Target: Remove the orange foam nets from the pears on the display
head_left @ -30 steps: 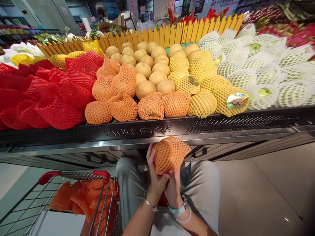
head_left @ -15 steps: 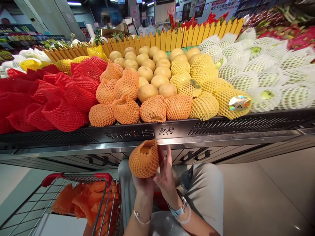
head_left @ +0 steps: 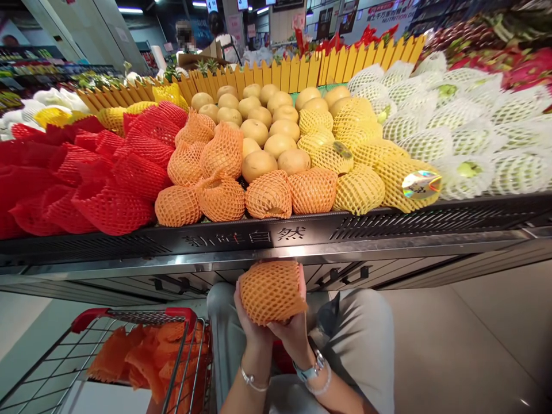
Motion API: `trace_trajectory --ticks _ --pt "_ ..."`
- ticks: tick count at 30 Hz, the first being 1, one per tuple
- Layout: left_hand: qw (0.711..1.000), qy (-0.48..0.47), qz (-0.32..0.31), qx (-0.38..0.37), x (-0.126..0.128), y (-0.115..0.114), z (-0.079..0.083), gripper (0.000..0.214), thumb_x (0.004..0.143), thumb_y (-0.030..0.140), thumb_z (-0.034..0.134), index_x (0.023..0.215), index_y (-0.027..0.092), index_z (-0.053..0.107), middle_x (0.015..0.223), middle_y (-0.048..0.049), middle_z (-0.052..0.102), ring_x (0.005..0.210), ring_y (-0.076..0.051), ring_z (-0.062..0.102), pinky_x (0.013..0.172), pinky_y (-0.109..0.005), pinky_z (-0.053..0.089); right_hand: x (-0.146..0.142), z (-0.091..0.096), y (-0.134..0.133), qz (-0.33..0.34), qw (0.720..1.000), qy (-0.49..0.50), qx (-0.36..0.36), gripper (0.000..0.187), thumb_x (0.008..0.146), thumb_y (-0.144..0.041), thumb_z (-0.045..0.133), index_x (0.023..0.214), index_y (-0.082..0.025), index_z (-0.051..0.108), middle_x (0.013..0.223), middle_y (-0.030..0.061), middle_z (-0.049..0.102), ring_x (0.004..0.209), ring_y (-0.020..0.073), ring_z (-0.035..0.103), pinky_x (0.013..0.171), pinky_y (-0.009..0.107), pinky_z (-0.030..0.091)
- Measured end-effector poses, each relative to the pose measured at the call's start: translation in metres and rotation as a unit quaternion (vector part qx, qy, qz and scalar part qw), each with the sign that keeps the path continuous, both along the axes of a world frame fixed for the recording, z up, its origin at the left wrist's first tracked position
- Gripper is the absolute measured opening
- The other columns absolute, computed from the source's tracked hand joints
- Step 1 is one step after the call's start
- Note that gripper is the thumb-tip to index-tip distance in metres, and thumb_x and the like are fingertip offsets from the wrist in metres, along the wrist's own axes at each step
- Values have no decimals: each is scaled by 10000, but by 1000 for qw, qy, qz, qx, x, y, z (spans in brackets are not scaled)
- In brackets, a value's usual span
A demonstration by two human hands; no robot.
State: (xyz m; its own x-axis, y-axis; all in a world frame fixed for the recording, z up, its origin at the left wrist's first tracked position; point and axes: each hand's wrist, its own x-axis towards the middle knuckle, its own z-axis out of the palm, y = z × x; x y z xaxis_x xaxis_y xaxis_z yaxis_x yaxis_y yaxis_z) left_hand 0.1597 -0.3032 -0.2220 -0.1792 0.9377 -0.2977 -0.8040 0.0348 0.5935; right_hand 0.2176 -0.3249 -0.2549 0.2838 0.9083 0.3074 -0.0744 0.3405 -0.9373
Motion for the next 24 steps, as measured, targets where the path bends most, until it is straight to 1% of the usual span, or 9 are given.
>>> trace_trajectory --ticks 3,5,7,10,14,17,19,21,24 --pt "996 43 51 59 0 6 14 296 852 429 495 1050 259 636 1183 -33 648 1109 -230 588 930 -330 485 -6 -11 -3 -20 1000 12 18 602 747 -595 629 1255 -308 478 918 47 700 799 272 707 635 361 609" --pt "992 72 73 75 0 8 15 312 859 458 461 1013 256 644 1193 -36 642 1096 -238 586 931 -363 477 -10 -17 -3 -39 998 48 27 481 808 -561 572 1223 -328 499 937 37 700 814 259 710 637 349 609" --pt "982 122 115 87 0 7 11 321 853 464 459 943 236 667 1211 -42 631 1128 -244 565 962 -374 450 -12 -18 -2 -29 995 89 22 458 872 -540 478 1278 -329 455 1014 55 689 905 255 701 697 358 609" --pt "952 221 170 128 0 2 1 324 844 470 489 894 225 696 1283 -51 589 1233 -252 493 1047 -369 372 -11 -16 -2 14 993 118 -8 491 931 -517 354 1368 -295 358 1086 89 671 983 249 681 771 388 597" --pt "931 281 161 171 3 -3 -7 332 789 472 579 934 205 715 1252 -93 614 1243 -282 490 1075 -383 344 -12 -21 -9 41 986 158 -43 516 937 -491 370 1393 -251 349 1095 108 674 974 242 678 830 422 572" --pt "943 232 199 131 7 -3 -4 380 829 464 507 1056 218 686 1247 -69 623 1251 -267 489 1065 -370 363 -16 -27 -13 66 980 187 -24 546 942 -504 343 1440 -289 283 1182 100 650 1039 226 660 863 421 562" --pt "963 167 190 97 7 0 1 429 858 473 436 1149 237 646 1314 -45 585 1293 -256 452 1063 -357 370 -20 -25 -16 79 980 183 -7 593 942 -535 302 1477 -305 190 1294 99 586 1147 219 608 926 438 532" --pt "981 88 158 68 4 4 7 445 862 475 418 1199 261 613 1354 -25 556 1310 -250 438 1051 -350 388 -21 -14 -19 85 982 166 -2 645 935 -553 296 1499 -304 108 1438 94 448 1307 217 470 1023 463 458" --pt "995 -33 90 33 -8 11 13 433 839 455 471 1219 284 589 1296 -23 595 1238 -251 515 997 -350 447 -16 14 -21 121 986 113 16 744 905 -579 370 1509 -298 38 1572 57 189 1450 229 185 1130 496 306"
